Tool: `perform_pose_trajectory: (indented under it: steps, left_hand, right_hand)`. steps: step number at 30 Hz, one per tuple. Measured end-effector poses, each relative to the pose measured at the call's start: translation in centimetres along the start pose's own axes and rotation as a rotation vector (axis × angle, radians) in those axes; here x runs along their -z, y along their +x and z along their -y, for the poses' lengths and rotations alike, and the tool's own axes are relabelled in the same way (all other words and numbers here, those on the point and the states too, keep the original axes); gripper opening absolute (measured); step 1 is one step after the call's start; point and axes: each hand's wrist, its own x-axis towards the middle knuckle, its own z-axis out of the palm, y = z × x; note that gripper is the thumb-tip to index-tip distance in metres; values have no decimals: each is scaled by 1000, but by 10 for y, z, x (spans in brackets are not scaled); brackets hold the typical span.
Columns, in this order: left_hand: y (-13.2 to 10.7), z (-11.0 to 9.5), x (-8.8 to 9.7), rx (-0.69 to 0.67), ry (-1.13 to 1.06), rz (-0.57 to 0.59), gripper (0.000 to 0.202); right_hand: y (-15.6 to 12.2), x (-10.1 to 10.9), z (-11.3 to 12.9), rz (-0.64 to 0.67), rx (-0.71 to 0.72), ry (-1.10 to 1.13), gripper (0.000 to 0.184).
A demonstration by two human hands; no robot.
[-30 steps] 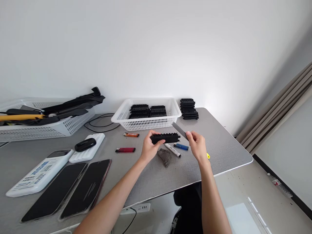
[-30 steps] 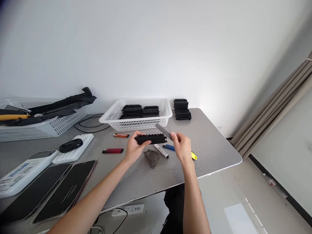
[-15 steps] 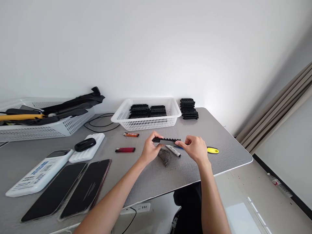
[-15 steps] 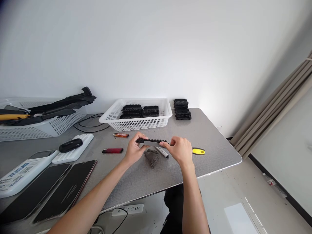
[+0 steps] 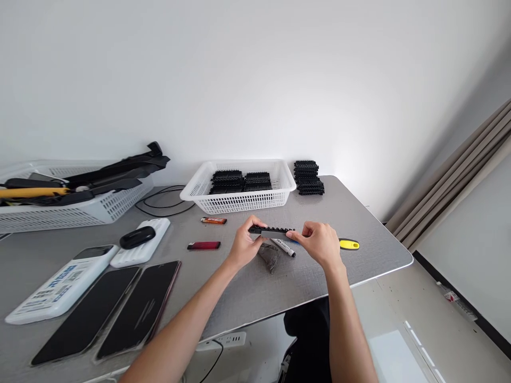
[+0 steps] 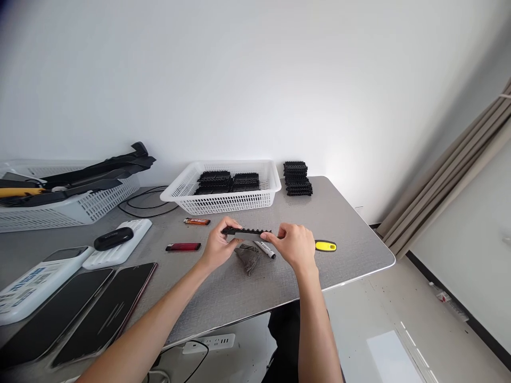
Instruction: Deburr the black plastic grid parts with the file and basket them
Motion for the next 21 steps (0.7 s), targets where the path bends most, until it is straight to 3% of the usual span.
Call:
perform_pose_trajectory:
  steps: [14, 21]
  left_hand:
    - [0, 0, 1, 31, -10, 15, 24]
    - [2, 10, 5, 36, -42, 4, 30]
  right_hand:
    - [3, -1, -6, 27, -32, 10, 59]
    - [4, 4, -21, 32, -58, 27, 58]
